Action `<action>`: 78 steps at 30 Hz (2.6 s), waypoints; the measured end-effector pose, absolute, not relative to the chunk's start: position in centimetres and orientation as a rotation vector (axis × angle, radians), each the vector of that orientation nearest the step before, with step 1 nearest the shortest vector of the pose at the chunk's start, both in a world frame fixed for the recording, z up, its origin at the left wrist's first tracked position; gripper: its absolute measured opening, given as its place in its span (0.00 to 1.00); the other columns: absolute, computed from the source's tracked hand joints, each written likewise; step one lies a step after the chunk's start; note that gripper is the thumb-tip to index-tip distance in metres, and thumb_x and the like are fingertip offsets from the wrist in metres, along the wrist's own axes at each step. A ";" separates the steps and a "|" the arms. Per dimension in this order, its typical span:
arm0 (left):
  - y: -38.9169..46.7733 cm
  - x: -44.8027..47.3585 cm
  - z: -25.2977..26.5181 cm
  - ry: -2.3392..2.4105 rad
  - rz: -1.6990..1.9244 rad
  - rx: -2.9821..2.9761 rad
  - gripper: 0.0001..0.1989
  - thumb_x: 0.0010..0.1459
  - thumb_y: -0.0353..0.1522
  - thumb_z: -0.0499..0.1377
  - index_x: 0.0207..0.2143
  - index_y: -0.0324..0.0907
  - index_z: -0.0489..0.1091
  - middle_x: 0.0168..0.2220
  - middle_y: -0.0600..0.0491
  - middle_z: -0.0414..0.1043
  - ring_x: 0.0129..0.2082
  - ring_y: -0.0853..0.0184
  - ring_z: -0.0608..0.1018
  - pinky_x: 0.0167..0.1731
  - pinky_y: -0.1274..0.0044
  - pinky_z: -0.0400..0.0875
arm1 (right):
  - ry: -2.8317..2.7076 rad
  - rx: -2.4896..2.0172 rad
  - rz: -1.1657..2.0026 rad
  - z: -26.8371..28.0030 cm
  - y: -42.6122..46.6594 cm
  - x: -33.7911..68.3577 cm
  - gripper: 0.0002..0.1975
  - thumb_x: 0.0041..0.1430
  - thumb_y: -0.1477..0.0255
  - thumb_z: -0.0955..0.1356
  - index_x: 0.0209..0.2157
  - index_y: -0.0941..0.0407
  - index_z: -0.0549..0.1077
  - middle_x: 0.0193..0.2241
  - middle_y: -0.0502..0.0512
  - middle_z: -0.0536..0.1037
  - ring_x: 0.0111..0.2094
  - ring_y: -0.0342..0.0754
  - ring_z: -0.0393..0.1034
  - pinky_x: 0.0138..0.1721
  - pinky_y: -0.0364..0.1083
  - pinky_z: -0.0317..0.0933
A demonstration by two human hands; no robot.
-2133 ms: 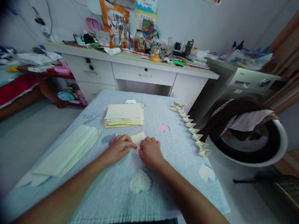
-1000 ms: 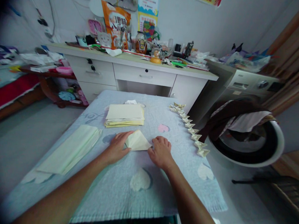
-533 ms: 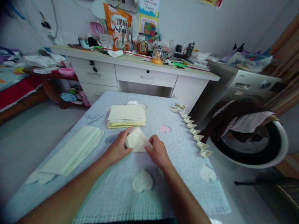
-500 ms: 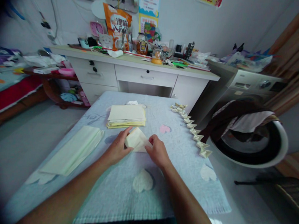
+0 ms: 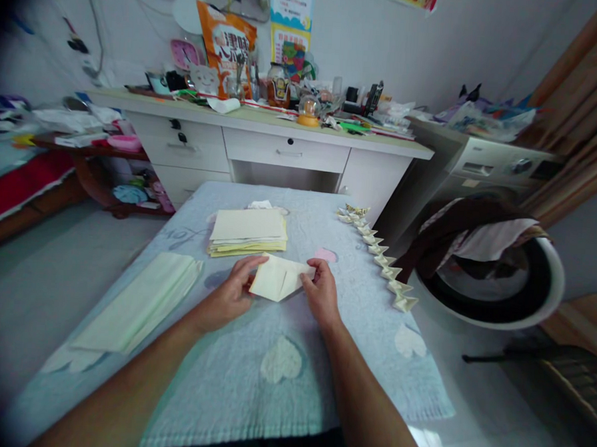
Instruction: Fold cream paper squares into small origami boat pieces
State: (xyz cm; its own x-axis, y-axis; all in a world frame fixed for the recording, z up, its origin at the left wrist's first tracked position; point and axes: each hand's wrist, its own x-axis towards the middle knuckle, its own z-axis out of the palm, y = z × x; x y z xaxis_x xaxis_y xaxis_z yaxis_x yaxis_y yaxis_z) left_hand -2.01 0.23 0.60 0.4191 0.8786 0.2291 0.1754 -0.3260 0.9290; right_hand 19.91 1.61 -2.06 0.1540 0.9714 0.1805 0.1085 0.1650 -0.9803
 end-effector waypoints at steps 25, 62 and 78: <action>-1.1 -0.9 0.6 0.836 0.446 2.578 0.05 0.53 0.25 0.58 0.33 0.42 0.72 0.33 0.53 0.75 0.36 0.65 0.73 0.40 0.74 0.65 | -1.937 -1.519 0.259 -0.8 0.5 18.9 0.18 0.48 0.77 0.69 0.43 0.57 0.69 0.46 0.60 0.69 0.46 0.54 0.61 0.48 0.52 0.56; -0.5 -0.4 -0.6 1.464 0.652 2.381 0.11 0.56 0.35 0.58 0.22 0.42 0.69 0.34 0.51 0.67 0.38 0.62 0.67 0.41 0.69 0.63 | -2.084 -1.661 0.441 -0.5 -3.9 18.1 0.05 0.54 0.74 0.70 0.35 0.54 0.72 0.36 0.52 0.72 0.40 0.49 0.62 0.42 0.46 0.50; -0.8 0.3 -0.2 1.565 0.619 2.400 0.12 0.57 0.32 0.56 0.20 0.41 0.68 0.33 0.49 0.66 0.37 0.62 0.66 0.39 0.69 0.62 | -2.140 -1.648 0.400 -0.4 -4.2 18.0 0.11 0.56 0.74 0.69 0.42 0.49 0.77 0.38 0.55 0.73 0.42 0.51 0.62 0.44 0.49 0.52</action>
State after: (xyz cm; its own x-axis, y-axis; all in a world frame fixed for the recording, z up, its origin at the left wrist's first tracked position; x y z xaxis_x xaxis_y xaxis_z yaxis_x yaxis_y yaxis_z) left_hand 0.27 -0.82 -0.25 0.3481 0.9087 0.2304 0.8203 -0.4142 0.3944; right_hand 17.98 -4.18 -0.43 -0.2186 0.9652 0.1439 0.8481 0.2608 -0.4611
